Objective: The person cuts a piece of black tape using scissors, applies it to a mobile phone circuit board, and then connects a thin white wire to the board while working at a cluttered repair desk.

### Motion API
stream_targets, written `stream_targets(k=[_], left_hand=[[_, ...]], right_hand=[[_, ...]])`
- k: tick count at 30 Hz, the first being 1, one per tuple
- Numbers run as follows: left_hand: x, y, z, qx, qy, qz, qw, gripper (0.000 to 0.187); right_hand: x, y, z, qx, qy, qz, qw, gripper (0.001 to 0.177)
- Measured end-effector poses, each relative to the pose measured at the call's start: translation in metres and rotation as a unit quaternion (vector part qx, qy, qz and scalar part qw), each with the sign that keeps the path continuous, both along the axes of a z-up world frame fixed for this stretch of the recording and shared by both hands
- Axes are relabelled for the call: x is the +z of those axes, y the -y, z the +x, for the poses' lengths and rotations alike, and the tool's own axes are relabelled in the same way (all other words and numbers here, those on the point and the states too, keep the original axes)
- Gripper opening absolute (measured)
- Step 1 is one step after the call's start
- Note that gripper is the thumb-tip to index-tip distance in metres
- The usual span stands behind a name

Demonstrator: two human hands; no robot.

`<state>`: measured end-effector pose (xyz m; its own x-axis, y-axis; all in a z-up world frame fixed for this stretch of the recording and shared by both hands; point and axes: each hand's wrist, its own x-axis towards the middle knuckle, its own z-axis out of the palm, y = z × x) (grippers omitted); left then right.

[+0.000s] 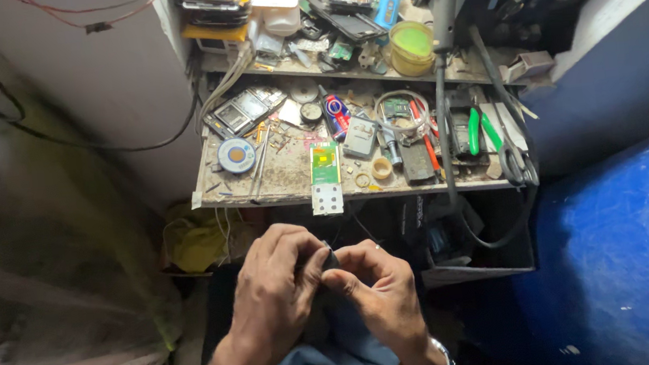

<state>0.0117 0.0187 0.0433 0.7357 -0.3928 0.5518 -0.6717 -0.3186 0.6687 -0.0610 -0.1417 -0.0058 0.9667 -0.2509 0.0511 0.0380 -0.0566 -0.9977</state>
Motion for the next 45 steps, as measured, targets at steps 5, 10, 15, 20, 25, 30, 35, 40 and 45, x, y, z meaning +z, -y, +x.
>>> stream_targets(k=[5,10,15,20,25,30,35,40,45], left_hand=[[-0.005,-0.011,0.016,-0.076,-0.181,-0.013,0.981,0.01],[-0.049,-0.031,0.006,-0.128,-0.274,0.037,0.952,0.014],[-0.153,-0.034,-0.024,-0.218,-0.186,0.038,0.957,0.012],[-0.258,-0.026,-0.044,-0.236,-0.345,0.099,0.903,0.011],[-0.308,-0.042,-0.052,-0.221,-0.441,0.149,0.857,0.012],[-0.304,-0.056,-0.046,-0.203,-0.493,0.187,0.825,0.013],[-0.243,-0.058,-0.036,-0.207,-0.546,0.212,0.783,0.014],[-0.146,-0.057,-0.045,-0.291,-0.515,0.064,0.804,0.012],[-0.092,-0.05,-0.044,-0.281,-0.57,0.092,0.767,0.013]], right_hand=[[0.003,0.005,-0.005,0.046,-0.015,-0.005,0.999,0.033],[0.01,0.08,-0.003,-0.102,0.038,-0.142,0.984,0.019],[0.029,0.242,0.05,-0.356,0.079,-0.26,0.894,0.015],[0.019,0.317,0.054,-0.355,-0.076,-0.407,0.838,0.023],[-0.002,0.301,0.032,-0.275,-0.154,-0.455,0.833,0.029],[0.008,0.301,0.033,-0.219,-0.174,-0.357,0.891,0.048],[0.026,0.306,0.004,-0.15,-0.166,-0.152,0.963,0.043],[0.048,0.278,-0.07,-0.086,-0.14,-0.098,0.982,0.06],[0.003,0.243,-0.108,0.205,-0.219,0.038,0.953,0.07]])
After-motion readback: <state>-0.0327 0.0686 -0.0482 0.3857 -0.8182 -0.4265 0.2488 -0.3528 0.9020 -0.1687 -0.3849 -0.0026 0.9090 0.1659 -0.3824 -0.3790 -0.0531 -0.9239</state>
